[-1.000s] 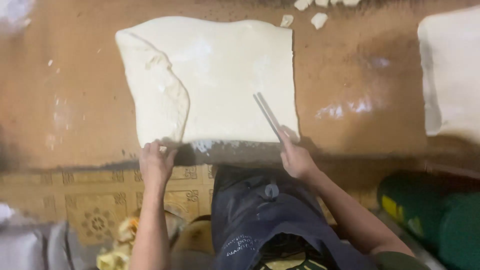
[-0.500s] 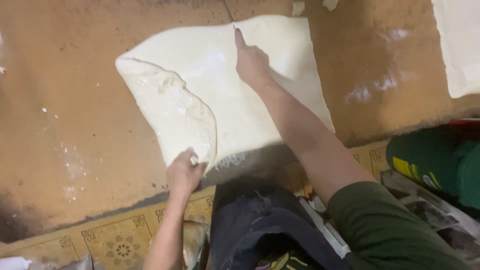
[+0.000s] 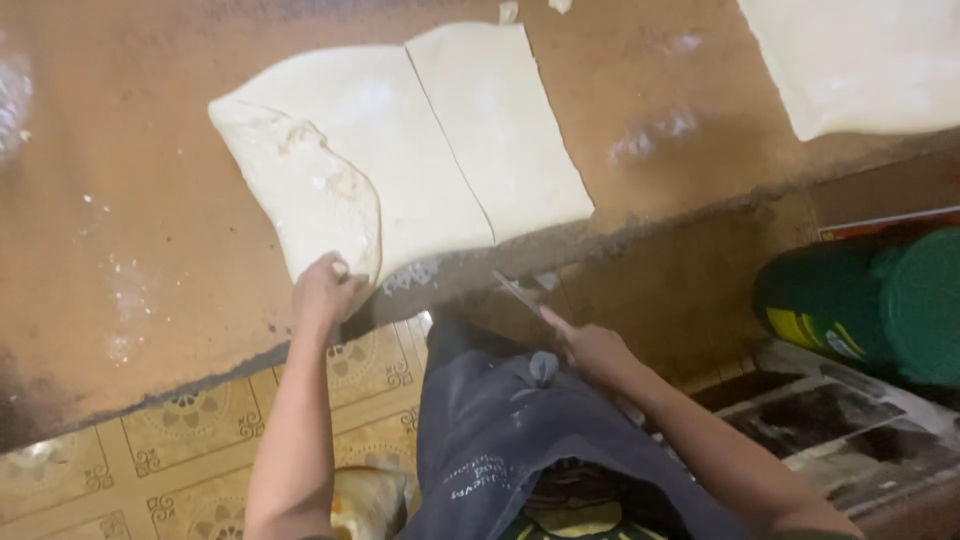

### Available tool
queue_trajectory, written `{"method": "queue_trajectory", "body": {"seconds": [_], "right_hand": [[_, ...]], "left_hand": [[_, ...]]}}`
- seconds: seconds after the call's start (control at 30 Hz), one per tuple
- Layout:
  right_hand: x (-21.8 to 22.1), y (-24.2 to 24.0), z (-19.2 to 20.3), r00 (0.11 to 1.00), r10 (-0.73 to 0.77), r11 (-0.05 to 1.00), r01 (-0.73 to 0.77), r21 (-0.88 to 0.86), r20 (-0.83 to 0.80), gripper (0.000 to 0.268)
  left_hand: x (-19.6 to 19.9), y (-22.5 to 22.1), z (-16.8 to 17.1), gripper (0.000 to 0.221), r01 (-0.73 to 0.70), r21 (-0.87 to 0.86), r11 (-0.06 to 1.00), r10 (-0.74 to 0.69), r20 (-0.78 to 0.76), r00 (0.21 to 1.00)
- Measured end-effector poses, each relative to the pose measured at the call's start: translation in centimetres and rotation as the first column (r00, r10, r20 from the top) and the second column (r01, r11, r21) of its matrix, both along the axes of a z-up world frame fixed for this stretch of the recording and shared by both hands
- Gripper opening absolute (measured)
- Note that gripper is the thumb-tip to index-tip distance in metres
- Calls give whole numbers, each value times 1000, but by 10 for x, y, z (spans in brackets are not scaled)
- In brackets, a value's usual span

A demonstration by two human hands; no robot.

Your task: Cutting and dividing large sheets of dough into small uniform pieces on a floured workbench

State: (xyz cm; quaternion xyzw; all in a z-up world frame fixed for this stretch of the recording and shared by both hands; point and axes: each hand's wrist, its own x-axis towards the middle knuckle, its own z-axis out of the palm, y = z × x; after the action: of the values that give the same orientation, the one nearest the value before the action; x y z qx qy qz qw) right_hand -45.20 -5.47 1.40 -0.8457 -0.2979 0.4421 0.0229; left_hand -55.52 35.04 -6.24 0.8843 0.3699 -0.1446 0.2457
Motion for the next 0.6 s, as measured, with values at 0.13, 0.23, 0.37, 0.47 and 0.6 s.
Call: {"method": "queue_trajectory", "body": {"seconds": [0.13, 0.23, 0.37, 0.47, 0.6], "right_hand": [[28, 22, -41, 827, -188, 895, -77, 439, 529, 56], [98, 122, 6, 943, -274, 932, 212, 294, 188, 61], [213, 248, -62, 909, -232, 934, 108, 341, 346, 67], [277, 321, -132, 868, -216, 943, 67, 325, 447, 69], [286, 327, -133, 833, -200, 941, 15, 339, 517, 69]], "left_hand": [[4, -7, -4, 37, -18, -6, 1000, 17, -86, 996], [10, -7, 14, 31, -62, -64, 996, 63, 25, 998], [17, 9, 9, 26, -77, -97, 992, 75, -24, 997], [22, 22, 3, 27, -118, -140, 983, 100, -123, 987], [33, 30, -4, 26, -145, -182, 972, 118, -152, 981]]}}
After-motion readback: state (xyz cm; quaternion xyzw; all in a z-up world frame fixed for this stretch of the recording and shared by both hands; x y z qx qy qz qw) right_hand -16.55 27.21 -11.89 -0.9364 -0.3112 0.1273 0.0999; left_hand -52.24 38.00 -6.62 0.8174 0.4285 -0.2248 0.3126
